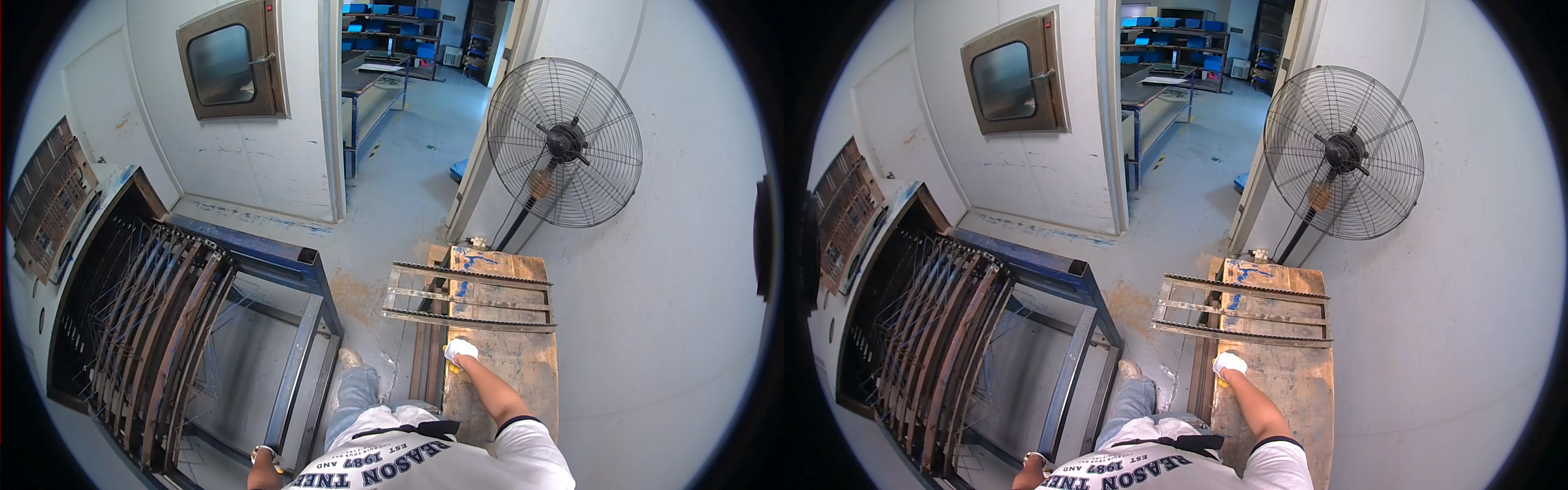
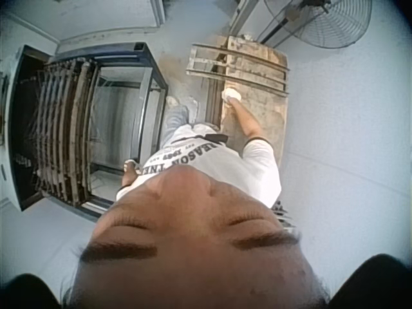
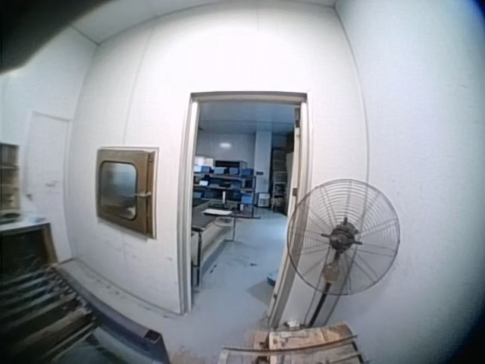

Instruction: Placing metal grids or racks onto a processing machine.

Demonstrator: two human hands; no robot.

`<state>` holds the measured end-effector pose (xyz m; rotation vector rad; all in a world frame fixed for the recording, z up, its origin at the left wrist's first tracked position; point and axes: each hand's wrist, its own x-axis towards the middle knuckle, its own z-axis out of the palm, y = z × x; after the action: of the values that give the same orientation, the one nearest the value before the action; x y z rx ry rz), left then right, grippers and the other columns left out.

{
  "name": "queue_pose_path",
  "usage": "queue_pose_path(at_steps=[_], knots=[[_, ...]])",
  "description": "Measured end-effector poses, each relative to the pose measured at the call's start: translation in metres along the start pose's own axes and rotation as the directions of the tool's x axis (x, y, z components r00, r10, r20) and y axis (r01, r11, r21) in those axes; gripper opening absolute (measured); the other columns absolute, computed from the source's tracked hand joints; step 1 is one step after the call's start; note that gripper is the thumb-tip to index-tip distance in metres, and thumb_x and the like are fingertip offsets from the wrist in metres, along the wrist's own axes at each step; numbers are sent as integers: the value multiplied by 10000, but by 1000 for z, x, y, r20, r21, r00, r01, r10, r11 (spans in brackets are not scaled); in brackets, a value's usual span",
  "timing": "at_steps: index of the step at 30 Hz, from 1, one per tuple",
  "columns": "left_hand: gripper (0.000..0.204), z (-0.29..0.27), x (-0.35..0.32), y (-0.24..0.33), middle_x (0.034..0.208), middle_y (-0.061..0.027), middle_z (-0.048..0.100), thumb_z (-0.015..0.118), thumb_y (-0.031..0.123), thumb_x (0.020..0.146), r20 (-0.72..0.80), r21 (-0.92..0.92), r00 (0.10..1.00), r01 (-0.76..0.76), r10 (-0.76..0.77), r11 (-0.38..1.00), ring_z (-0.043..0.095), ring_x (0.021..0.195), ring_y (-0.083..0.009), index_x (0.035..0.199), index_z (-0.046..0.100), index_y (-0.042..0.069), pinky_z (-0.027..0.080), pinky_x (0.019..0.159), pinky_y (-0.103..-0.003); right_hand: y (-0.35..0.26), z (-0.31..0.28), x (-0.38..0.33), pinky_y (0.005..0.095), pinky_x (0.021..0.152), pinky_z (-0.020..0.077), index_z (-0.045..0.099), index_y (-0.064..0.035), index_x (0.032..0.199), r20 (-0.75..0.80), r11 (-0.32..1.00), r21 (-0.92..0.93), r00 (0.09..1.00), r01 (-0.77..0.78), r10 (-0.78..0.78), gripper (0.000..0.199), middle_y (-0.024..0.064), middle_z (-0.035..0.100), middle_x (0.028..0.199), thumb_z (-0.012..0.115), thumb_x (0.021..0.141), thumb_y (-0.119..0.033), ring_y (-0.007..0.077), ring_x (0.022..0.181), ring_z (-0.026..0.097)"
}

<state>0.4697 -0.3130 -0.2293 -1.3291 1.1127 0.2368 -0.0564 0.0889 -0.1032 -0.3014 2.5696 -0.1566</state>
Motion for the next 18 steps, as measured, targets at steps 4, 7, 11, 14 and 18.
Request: queue_pose_path(at_steps=[4,7,11,14,18], knots=[[451,0,0,0,1133,108,437,526,555,600,7,6,1000,-3,3,1000,394,1037,-42,999,504,345,306,874,-230,1,1,1,355,681,437,609,-92,795,-7,1000,4,1000,4,-4,295,134,574,857,431,681,-297,289,804,553],[453,1,1,-1,1133,109,437,525,556,601,13,9,1000,-2,2,1000,393,1037,-42,1000,503,345,305,874,-230,-4,-4,-5,357,676,438,610,-93,791,-47,998,-55,998,41,-43,302,134,574,855,433,680,-311,289,799,554],[454,-1,-2,0,1133,109,437,522,558,601,17,20,1000,-5,5,1000,391,1038,-42,1002,502,345,303,875,-229,2,2,1,356,673,439,612,-91,785,-62,996,-73,996,54,-58,304,134,575,850,438,680,-317,288,799,554],[456,0,0,-1,1133,110,436,521,559,601,23,26,1000,-5,4,1000,390,1038,-42,1003,501,345,301,876,-229,1,0,-1,355,674,439,613,-90,782,-62,996,-68,996,59,-63,300,136,575,847,441,679,-313,287,802,554],[457,-1,7,1,1134,110,436,518,561,602,26,35,1000,-5,4,999,389,1039,-42,1004,500,344,300,876,-229,2,1,0,355,676,439,612,-87,784,-62,996,-56,996,68,-71,297,138,575,846,443,678,-307,286,806,554]])
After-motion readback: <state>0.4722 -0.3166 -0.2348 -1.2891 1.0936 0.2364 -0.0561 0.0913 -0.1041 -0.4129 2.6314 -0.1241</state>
